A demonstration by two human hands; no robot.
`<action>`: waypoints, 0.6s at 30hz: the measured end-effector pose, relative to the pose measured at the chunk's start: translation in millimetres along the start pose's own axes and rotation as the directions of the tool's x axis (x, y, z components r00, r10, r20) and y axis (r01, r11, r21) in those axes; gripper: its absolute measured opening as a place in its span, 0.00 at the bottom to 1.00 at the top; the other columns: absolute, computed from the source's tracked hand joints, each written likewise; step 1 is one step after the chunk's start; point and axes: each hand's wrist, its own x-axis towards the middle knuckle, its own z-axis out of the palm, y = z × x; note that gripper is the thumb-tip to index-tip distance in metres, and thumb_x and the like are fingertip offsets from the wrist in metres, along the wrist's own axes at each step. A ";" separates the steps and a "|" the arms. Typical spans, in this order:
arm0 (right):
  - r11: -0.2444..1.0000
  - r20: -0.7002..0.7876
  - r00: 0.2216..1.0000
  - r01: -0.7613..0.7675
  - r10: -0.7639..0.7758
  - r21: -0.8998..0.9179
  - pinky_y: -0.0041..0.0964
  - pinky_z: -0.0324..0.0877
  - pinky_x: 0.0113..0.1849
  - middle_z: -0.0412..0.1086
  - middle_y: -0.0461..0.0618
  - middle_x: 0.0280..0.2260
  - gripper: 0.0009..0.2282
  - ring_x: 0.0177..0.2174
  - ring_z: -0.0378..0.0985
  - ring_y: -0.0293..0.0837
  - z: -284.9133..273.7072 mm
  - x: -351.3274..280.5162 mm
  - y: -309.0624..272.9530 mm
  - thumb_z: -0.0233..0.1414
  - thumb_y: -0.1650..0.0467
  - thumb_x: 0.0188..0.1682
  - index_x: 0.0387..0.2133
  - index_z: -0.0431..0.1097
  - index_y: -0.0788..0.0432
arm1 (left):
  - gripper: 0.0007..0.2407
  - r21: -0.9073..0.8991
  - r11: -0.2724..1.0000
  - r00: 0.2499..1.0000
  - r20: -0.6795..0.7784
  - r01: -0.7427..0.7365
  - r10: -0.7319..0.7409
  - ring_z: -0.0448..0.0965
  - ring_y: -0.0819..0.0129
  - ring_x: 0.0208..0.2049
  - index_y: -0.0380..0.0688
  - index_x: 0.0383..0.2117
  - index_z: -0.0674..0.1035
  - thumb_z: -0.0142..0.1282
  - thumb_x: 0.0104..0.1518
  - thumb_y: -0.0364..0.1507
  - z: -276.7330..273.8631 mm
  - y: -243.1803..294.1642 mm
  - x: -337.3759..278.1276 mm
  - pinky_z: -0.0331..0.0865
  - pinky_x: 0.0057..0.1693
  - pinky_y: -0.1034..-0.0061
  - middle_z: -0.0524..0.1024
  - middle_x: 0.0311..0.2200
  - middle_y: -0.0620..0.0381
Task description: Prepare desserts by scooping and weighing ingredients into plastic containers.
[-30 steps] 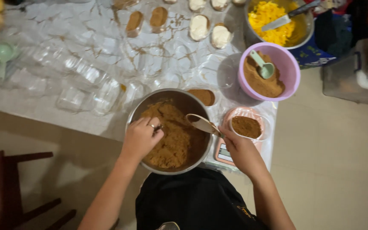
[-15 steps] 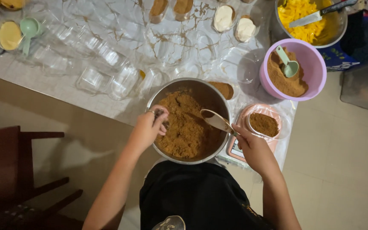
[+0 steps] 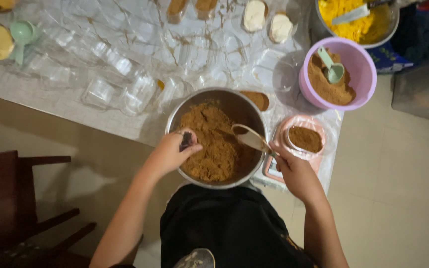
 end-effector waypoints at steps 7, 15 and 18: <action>0.997 0.032 0.997 -0.075 0.076 -0.033 0.35 0.66 0.30 0.64 0.50 0.22 0.19 0.25 0.66 0.39 -3.7 -3.9 -14.6 0.50 0.73 0.52 0.59 0.70 0.49 | 0.04 -0.116 0.983 0.989 -0.010 -0.145 0.145 0.86 0.68 0.31 0.42 0.38 0.78 0.53 0.61 0.26 4.0 -38.2 12.2 0.77 0.41 0.75 0.82 0.29 0.54; 0.995 -0.004 0.995 0.097 -0.097 -0.011 0.34 0.71 0.35 0.71 0.47 0.25 0.18 0.29 0.73 0.36 2.6 6.3 20.2 0.51 0.74 0.51 0.56 0.70 0.53 | 0.07 0.246 0.943 0.903 -0.312 -0.222 0.294 0.83 0.58 0.33 0.48 0.37 0.86 0.59 0.59 0.33 0.5 22.9 5.1 0.74 0.40 0.67 0.82 0.31 0.52; 0.994 0.076 0.997 -0.006 -0.003 0.108 0.39 0.72 0.37 0.70 0.56 0.28 0.20 0.31 0.73 0.43 15.4 10.2 5.2 0.48 0.73 0.54 0.60 0.68 0.52 | 0.06 0.037 0.970 0.914 -0.329 -0.239 0.238 0.84 0.63 0.32 0.48 0.34 0.87 0.60 0.57 0.32 16.5 37.9 7.5 0.76 0.41 0.70 0.83 0.33 0.55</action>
